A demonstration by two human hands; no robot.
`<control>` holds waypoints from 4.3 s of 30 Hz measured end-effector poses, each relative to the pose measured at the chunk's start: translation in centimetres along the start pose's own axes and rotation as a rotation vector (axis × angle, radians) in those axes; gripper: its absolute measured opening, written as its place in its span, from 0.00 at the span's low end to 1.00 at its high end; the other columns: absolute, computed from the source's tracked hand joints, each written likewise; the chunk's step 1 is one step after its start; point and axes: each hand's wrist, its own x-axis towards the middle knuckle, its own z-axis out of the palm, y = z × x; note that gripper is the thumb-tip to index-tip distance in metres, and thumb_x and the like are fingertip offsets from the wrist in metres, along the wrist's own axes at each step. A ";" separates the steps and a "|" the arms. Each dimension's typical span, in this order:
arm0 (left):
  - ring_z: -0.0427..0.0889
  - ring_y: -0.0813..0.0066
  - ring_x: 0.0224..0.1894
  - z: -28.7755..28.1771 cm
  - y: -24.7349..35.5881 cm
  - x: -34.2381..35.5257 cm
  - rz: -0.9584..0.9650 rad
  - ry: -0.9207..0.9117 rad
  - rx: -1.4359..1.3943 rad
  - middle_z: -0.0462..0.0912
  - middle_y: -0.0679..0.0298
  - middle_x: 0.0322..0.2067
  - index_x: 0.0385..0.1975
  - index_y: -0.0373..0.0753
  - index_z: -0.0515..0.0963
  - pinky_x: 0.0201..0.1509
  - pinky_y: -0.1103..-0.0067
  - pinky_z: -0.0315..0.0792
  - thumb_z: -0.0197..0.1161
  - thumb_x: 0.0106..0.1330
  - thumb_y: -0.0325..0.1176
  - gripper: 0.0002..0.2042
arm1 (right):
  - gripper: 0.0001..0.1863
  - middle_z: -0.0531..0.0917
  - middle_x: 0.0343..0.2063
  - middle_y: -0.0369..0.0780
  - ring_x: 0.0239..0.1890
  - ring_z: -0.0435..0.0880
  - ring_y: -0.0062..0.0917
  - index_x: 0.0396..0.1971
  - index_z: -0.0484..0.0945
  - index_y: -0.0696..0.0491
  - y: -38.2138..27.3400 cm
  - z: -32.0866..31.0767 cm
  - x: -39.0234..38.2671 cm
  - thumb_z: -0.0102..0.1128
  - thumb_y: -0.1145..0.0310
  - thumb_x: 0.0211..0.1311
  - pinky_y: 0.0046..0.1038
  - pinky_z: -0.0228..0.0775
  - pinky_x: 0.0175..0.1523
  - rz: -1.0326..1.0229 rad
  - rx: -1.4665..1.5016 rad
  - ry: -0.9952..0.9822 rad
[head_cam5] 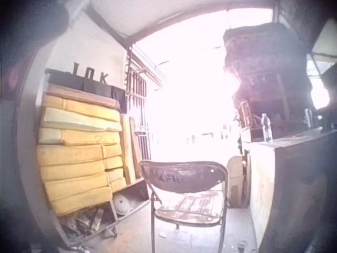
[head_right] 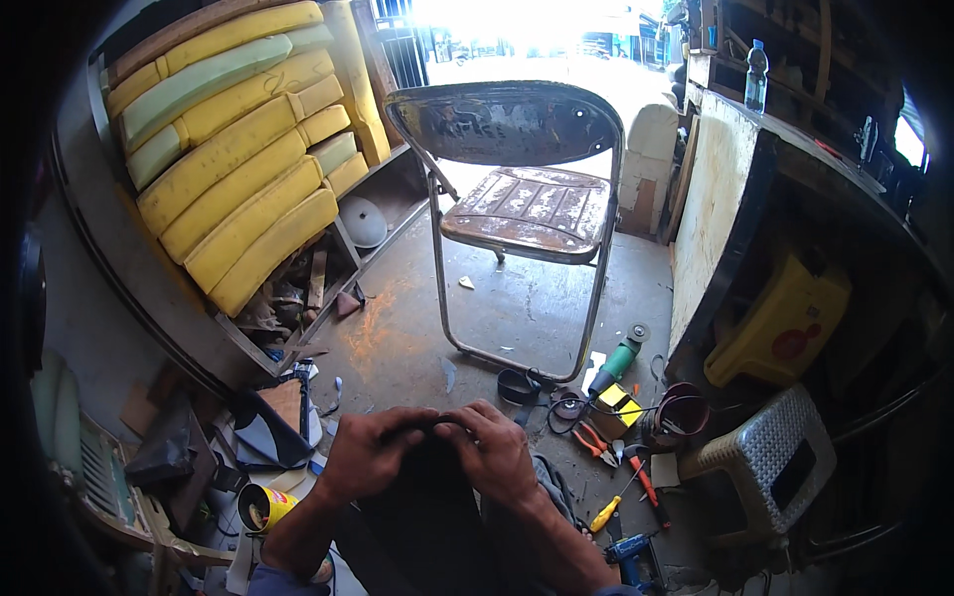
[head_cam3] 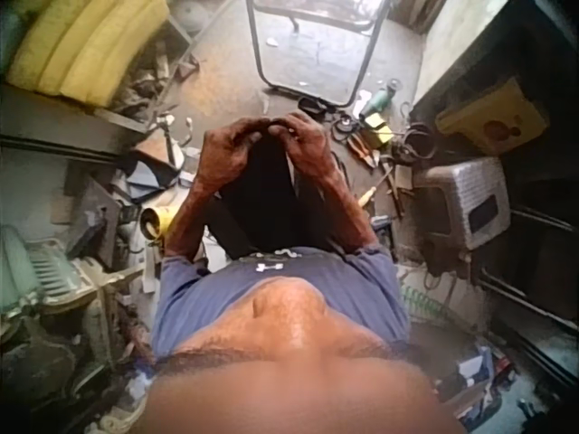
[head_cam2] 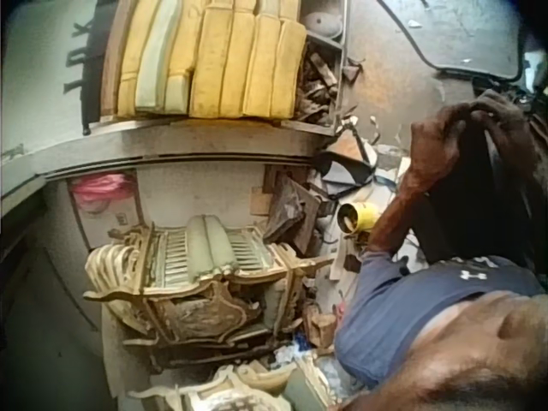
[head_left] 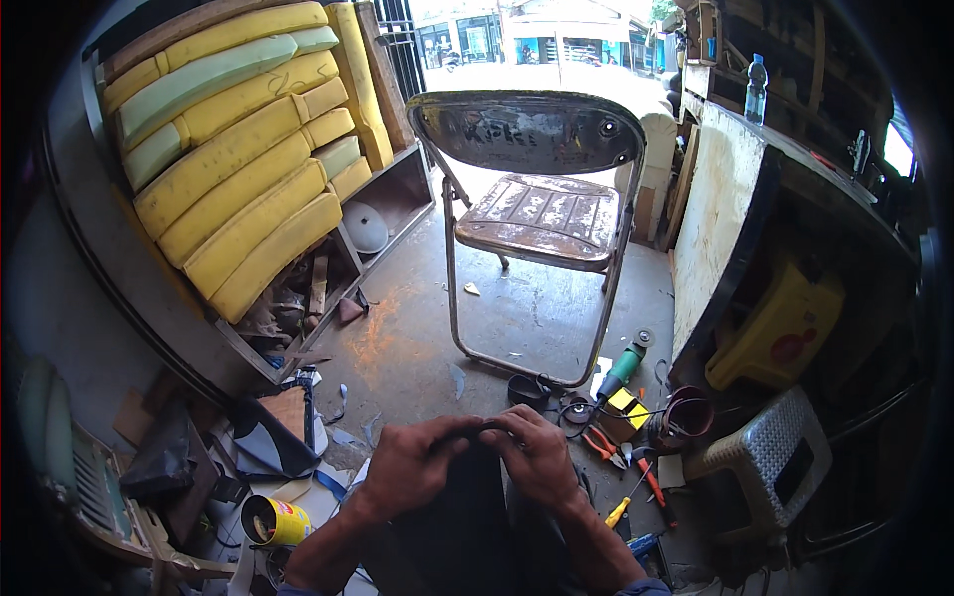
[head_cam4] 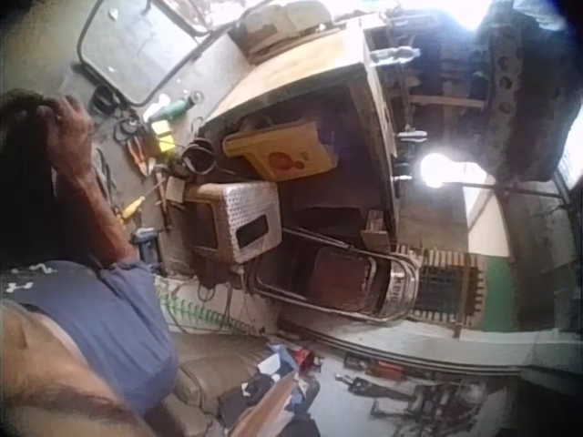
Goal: The person attaches a new fabric cover to a foam seat using a pneumatic stapler, trims away the excess material with scissors, and then smooths a metal edge using an angle grinder.
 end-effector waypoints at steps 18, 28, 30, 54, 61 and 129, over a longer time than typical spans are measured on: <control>0.79 0.69 0.63 -2.2 -3.7 1.3 -0.039 -0.446 -0.279 0.82 0.55 0.61 0.69 0.39 0.74 0.70 0.71 0.69 0.73 0.64 0.30 0.31 | 0.10 0.89 0.34 0.45 0.39 0.89 0.39 0.38 0.87 0.57 1.2 0.0 -0.1 0.71 0.67 0.64 0.37 0.78 0.46 -0.186 -0.178 0.072; 0.84 0.79 0.51 -1.8 -3.7 0.8 -0.207 -0.365 -0.341 0.90 0.61 0.50 0.61 0.37 0.81 0.59 0.78 0.77 0.72 0.67 0.28 0.22 | 0.05 0.90 0.33 0.37 0.39 0.89 0.34 0.30 0.87 0.49 2.2 -0.6 -2.3 0.68 0.64 0.62 0.34 0.80 0.45 -0.192 -0.347 0.026; 0.84 0.80 0.49 -2.4 -3.1 1.2 -0.203 -0.357 -0.344 0.90 0.61 0.48 0.59 0.37 0.82 0.57 0.78 0.78 0.71 0.67 0.27 0.20 | 0.06 0.90 0.37 0.35 0.40 0.89 0.33 0.35 0.88 0.47 4.7 -2.0 -4.4 0.65 0.64 0.67 0.34 0.81 0.45 -0.124 -0.280 0.134; 0.88 0.63 0.55 12.6 -5.1 -0.1 1.001 -0.163 0.384 0.88 0.56 0.52 0.45 0.36 0.83 0.62 0.68 0.81 0.64 0.67 0.30 0.10 | 0.51 0.83 0.51 0.58 0.54 0.83 0.57 0.71 0.53 0.49 22.7 -15.7 -42.0 0.72 0.66 0.46 0.47 0.76 0.60 1.381 -0.467 -0.021; 0.88 0.63 0.55 13.0 -5.9 -0.6 0.959 -0.108 0.383 0.88 0.55 0.51 0.39 0.37 0.83 0.62 0.68 0.82 0.65 0.69 0.30 0.05 | 0.21 0.90 0.39 0.46 0.42 0.90 0.34 0.44 0.84 0.60 12.6 -17.9 -26.4 0.72 0.64 0.51 0.36 0.80 0.48 1.237 -0.365 0.096; 0.86 0.62 0.35 17.4 -1.2 -2.0 0.093 0.062 -0.063 0.83 0.57 0.37 0.37 0.34 0.85 0.37 0.72 0.80 0.73 0.58 0.20 0.08 | 0.23 0.87 0.33 0.49 0.32 0.90 0.42 0.43 0.83 0.63 0.2 -8.0 -19.5 0.75 0.64 0.49 0.35 0.81 0.39 0.369 -0.433 0.154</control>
